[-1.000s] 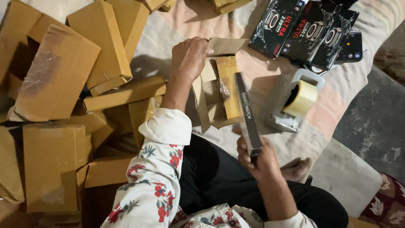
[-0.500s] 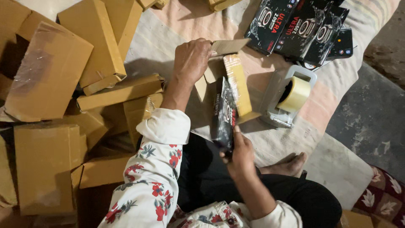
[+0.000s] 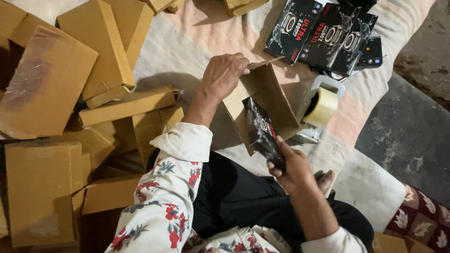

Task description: The person sits on a floor mat and repeatedly packs smartwatches into small cardboard boxes. They open a box, place a smartwatch in its retail packaging inside, close the flaps, and seal the box with clear packing tape using a handheld dispenser. The process is repeated for multiple units.

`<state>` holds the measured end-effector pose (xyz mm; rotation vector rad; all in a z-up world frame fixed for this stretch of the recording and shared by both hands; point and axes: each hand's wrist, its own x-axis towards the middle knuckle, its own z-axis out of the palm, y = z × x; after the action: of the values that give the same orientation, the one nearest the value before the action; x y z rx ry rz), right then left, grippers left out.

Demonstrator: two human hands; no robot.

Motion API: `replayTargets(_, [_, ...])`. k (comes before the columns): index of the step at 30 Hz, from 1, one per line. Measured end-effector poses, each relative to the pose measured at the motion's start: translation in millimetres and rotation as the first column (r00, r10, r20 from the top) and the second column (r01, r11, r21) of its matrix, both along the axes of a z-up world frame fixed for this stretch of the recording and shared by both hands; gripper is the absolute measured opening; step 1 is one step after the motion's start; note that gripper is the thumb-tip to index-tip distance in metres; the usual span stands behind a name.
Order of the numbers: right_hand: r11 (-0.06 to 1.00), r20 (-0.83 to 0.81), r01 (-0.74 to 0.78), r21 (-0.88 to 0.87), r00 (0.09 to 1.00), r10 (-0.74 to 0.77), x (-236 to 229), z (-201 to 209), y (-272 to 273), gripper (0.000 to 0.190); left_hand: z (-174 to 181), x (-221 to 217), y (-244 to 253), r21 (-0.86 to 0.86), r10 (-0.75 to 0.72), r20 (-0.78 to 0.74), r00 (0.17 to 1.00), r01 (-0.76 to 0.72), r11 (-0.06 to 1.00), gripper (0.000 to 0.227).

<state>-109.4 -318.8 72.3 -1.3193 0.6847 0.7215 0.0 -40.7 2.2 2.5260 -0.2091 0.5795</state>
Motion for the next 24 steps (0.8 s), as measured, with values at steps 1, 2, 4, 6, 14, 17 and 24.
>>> replayTargets(1, [0.998,-0.024,0.036,0.055,0.999,-0.034,2,3,-4,0.033,-2,0,-2,-0.015,-0.004,0.01,1.0,0.005,1.0,0.014])
replayTargets(2, [0.991,-0.049,0.072,0.109,0.997,-0.067,3,6,-7,0.03,-4,1,-4,-0.029,-0.009,0.021,1.0,0.009,1.0,0.015])
replayTargets(4, [0.974,-0.068,0.127,0.187,0.991,-0.116,4,14,-8,0.03,-7,4,-5,-0.012,0.003,-0.029,1.0,-0.003,1.0,0.017])
replayTargets(6, [0.957,-0.049,0.167,0.236,0.986,-0.16,6,21,-6,0.033,-7,8,-5,0.053,0.029,-0.146,0.989,-0.021,0.998,0.02])
replayTargets(14, [0.965,0.184,-0.192,-0.18,0.957,0.224,53,-16,6,0.033,-19,11,-1,-0.028,-0.045,0.034,0.998,0.046,0.999,0.013])
replayTargets(17, [0.816,0.358,-0.295,-0.497,0.787,0.502,74,-45,13,0.034,-32,16,-1,-0.146,-0.057,0.102,0.993,0.072,0.987,0.014])
replayTargets(24, [0.476,0.479,0.106,-0.873,0.377,0.793,131,-93,25,0.023,-55,15,16,-0.202,0.12,-0.166,0.979,-0.153,0.967,0.02])
